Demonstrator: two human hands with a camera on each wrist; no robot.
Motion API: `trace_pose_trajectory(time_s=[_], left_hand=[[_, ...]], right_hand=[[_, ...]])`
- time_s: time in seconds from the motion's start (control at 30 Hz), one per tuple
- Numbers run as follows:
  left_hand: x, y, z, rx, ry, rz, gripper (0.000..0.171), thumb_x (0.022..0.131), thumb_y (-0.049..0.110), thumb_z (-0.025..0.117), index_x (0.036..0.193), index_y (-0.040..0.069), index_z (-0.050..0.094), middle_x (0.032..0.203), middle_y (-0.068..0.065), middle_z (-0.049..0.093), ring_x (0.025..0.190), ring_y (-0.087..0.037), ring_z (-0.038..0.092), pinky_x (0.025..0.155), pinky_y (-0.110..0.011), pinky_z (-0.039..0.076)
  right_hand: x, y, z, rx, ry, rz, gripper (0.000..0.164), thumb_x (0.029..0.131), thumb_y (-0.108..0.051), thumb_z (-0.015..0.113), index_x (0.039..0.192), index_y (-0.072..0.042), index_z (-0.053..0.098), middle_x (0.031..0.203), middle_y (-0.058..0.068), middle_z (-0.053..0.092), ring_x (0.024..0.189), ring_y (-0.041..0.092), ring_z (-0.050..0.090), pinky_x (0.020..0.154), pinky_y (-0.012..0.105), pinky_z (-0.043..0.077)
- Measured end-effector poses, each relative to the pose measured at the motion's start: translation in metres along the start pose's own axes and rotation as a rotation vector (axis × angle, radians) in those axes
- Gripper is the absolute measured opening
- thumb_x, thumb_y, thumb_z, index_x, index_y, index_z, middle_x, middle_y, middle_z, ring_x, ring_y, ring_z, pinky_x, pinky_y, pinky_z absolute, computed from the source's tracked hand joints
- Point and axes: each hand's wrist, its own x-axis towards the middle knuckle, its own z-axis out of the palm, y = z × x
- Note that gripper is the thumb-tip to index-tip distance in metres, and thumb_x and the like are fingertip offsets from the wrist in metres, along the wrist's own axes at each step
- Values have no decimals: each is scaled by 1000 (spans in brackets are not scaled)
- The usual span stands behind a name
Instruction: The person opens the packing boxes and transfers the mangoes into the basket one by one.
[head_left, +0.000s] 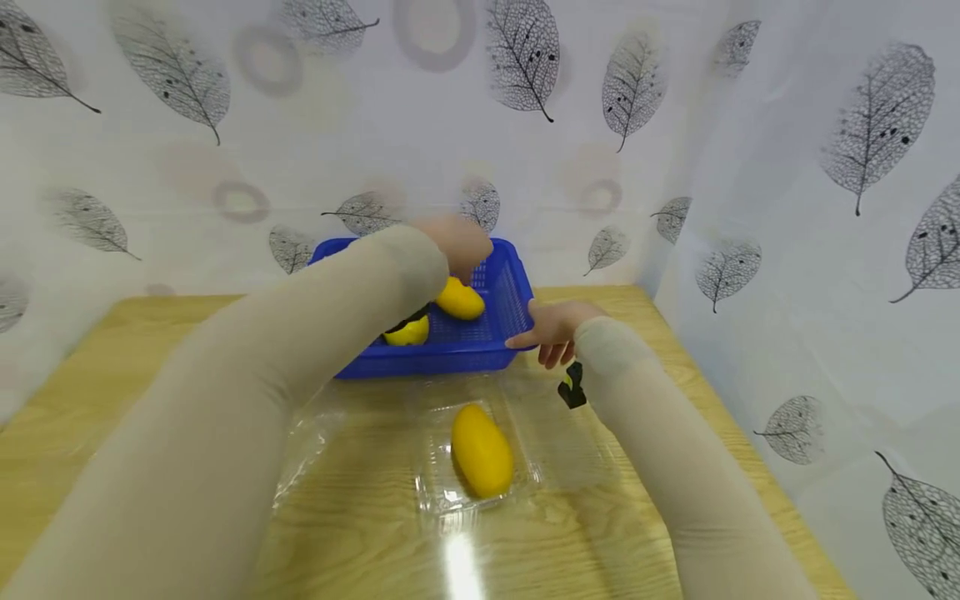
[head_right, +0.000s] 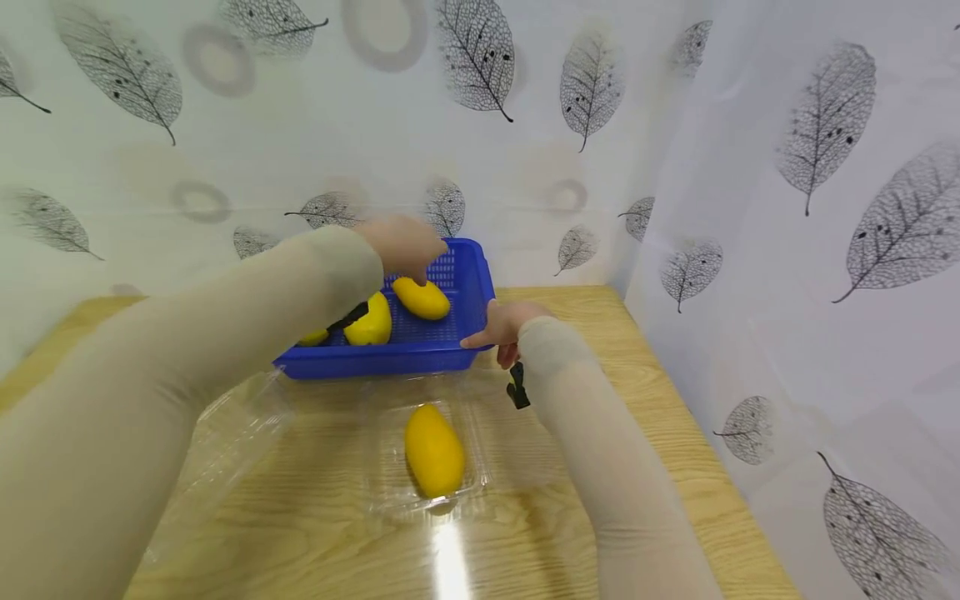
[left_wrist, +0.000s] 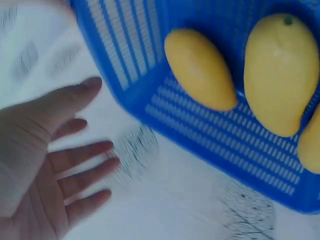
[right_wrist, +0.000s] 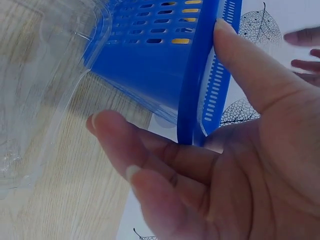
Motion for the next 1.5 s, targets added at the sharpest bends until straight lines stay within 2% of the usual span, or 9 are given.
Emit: trace_pose_trajectory(time_s=[0.13, 0.3, 0.47, 0.5, 0.63, 0.8, 1.0, 1.23, 1.5], left_hand=[[-12, 29, 7, 107, -5, 102, 27, 85, 29, 67, 106, 10, 66, 100, -3, 66, 90, -18, 59, 85, -38, 48], [-28, 63, 21, 185, -46, 202, 31, 86, 35, 65, 108, 14, 66, 98, 0, 67, 87, -17, 61, 83, -42, 50], [-40, 83, 36, 320, -46, 286, 29, 91, 32, 57, 114, 15, 64, 101, 0, 66, 87, -17, 62, 79, -39, 53], [-43, 86, 39, 341, -35, 313, 29, 91, 32, 57, 115, 16, 63, 102, 1, 65, 87, -15, 62, 79, -34, 53], [-58, 100, 49, 349, -6, 436, 40, 87, 40, 63, 120, 17, 59, 109, 2, 62, 90, -15, 59, 79, -30, 52], [-73, 114, 64, 384, 41, 582, 49, 84, 46, 65, 125, 23, 54, 119, 4, 58, 104, -14, 55, 89, -29, 47], [-76, 123, 76, 405, 74, 628, 54, 81, 44, 68, 128, 24, 51, 121, 3, 56, 107, -15, 54, 90, -29, 46], [-74, 126, 87, 392, 27, 622, 59, 84, 42, 66, 137, 26, 45, 128, 3, 53, 113, -16, 51, 96, -31, 42], [-74, 126, 98, 382, 58, 633, 50, 86, 35, 63, 132, 26, 48, 122, 4, 56, 104, -15, 54, 87, -28, 46]], right_hand=[[2, 4, -1, -15, -6, -1, 99, 91, -50, 51, 145, -9, -21, 106, 17, 65, 80, 20, 67, 76, 35, 53], [2, 7, -3, -20, -10, 4, 99, 91, -51, 50, 145, -9, -21, 109, 19, 64, 80, 20, 66, 81, 37, 51], [3, 11, -3, 6, -9, 11, 101, 89, -53, 52, 145, -10, -21, 110, 19, 64, 81, 21, 66, 86, 41, 49], [3, 11, -3, 15, -10, 12, 101, 89, -53, 52, 145, -10, -21, 110, 20, 63, 81, 22, 66, 87, 42, 49], [4, 12, -1, 50, -9, 22, 101, 89, -52, 52, 145, -11, -22, 110, 20, 63, 83, 23, 66, 88, 43, 48], [3, 10, -1, 56, -17, 21, 102, 89, -53, 53, 145, -13, -23, 111, 20, 63, 91, 27, 65, 88, 41, 48], [5, 8, -1, 33, -11, 5, 99, 90, -52, 51, 145, -10, -21, 110, 20, 64, 88, 25, 66, 87, 42, 49], [5, 5, 0, 58, -2, -9, 100, 90, -50, 52, 145, -10, -20, 107, 20, 64, 82, 23, 66, 86, 43, 49], [6, 4, 1, 46, -7, -26, 100, 90, -51, 52, 145, -8, -20, 104, 20, 65, 82, 24, 66, 85, 44, 49]])
